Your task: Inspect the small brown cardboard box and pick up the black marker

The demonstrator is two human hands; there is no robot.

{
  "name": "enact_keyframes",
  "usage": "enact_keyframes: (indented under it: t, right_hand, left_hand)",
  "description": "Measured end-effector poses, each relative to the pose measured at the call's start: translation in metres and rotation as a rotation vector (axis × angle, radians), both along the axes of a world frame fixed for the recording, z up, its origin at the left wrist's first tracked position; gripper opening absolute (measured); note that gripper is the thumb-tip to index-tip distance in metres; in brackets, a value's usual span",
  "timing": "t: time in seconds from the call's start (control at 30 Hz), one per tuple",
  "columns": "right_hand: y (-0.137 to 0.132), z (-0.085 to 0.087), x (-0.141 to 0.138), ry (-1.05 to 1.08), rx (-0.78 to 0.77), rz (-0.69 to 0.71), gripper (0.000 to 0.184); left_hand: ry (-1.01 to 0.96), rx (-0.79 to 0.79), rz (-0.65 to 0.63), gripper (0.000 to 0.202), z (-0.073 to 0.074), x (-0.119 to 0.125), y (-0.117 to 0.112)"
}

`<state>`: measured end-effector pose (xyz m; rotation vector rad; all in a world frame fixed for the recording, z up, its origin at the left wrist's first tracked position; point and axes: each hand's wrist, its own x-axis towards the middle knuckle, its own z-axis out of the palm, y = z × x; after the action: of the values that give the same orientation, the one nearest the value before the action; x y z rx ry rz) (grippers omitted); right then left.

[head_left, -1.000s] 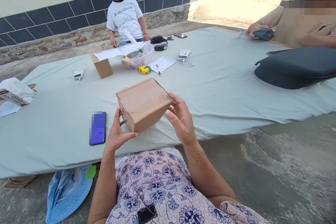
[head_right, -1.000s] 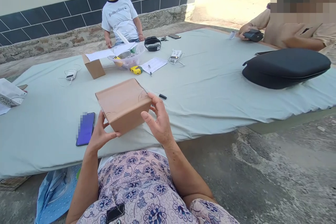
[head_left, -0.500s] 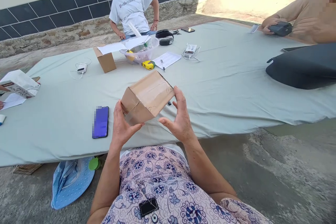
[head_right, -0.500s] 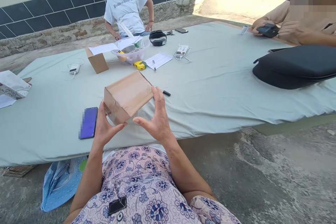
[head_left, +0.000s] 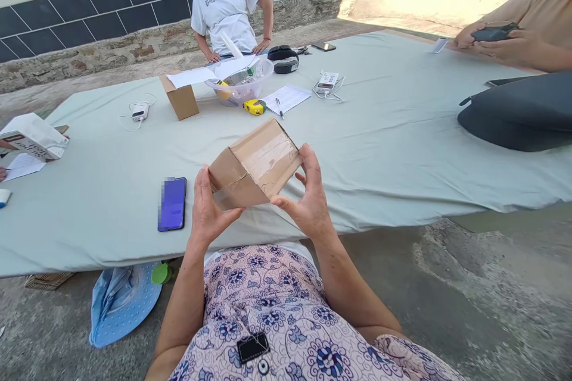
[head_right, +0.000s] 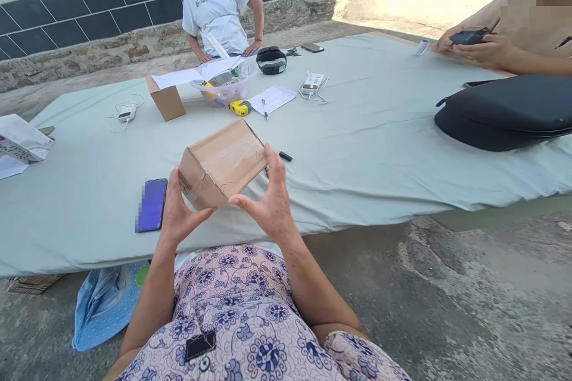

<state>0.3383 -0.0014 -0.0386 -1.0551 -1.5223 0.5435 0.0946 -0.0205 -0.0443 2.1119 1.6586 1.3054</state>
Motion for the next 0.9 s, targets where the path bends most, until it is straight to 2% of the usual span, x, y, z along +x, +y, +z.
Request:
enact_keyframes:
  t: [0.1, 0.17, 0.27, 0.33, 0.47, 0.57, 0.7, 0.8, 0.9]
  right_hand:
    - [0.002, 0.003, 0.007, 0.011, -0.041, -0.028, 0.111]
    - [0.005, 0.009, 0.016, 0.002, -0.075, -0.038, 0.1]
    - [0.007, 0.024, 0.029, -0.056, -0.063, -0.045, 0.078]
    - [0.008, 0.037, 0.034, -0.129, 0.013, -0.007, 0.072]
    - [0.011, 0.061, 0.034, -0.302, 0.126, 0.11, 0.083]
    - [0.017, 0.075, 0.029, -0.384, 0.164, 0.111, 0.091]
    - [0.026, 0.09, 0.024, -0.455, 0.159, 0.221, 0.084]
    - [0.03, 0.096, 0.022, -0.46, 0.125, 0.261, 0.067]
    - [0.03, 0.096, 0.024, -0.389, 0.069, 0.188, 0.052]
  left_hand:
    - [0.009, -0.009, -0.01, 0.126, 0.001, -0.004, 0.0]
    - [0.042, -0.016, -0.033, 0.126, 0.004, -0.01, 0.001]
    - [0.127, -0.044, -0.141, 0.126, 0.014, -0.022, 0.008]
    - [0.191, -0.079, -0.245, 0.123, 0.024, -0.03, 0.017]
    - [0.251, -0.167, -0.39, 0.122, 0.05, -0.039, 0.041]
    - [0.235, -0.221, -0.499, 0.12, 0.071, -0.036, 0.058]
    - [0.209, -0.261, -0.628, 0.112, 0.093, -0.029, 0.076]
    - [0.271, -0.264, -0.65, 0.11, 0.1, -0.025, 0.088]
    - [0.263, -0.25, -0.551, 0.096, 0.098, -0.021, 0.092]
